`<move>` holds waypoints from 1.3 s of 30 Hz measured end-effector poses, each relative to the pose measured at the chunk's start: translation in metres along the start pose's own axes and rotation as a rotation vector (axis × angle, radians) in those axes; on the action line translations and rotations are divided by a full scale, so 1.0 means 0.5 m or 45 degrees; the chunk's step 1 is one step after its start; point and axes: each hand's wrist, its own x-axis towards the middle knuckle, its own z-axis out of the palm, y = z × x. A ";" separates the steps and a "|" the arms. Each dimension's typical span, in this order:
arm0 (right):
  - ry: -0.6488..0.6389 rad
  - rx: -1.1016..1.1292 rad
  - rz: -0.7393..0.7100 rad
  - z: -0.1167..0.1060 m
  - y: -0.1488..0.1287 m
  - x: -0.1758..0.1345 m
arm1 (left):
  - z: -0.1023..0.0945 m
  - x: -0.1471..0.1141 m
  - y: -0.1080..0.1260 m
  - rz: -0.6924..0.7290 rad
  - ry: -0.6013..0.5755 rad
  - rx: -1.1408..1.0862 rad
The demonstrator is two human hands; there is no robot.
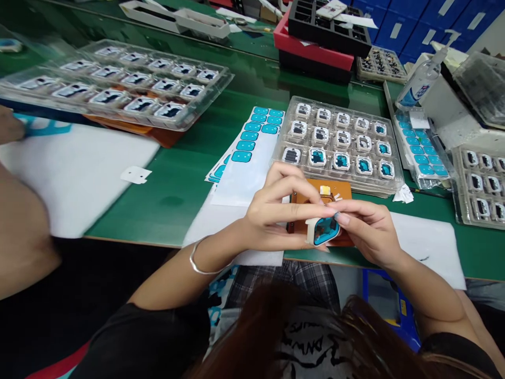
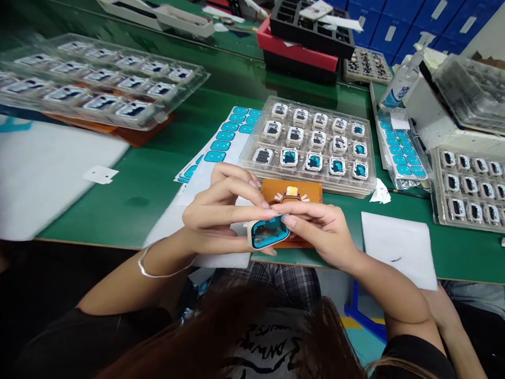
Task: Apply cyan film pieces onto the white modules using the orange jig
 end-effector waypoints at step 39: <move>0.070 0.135 0.121 0.009 -0.022 0.006 | 0.007 -0.004 0.004 -0.028 -0.006 -0.065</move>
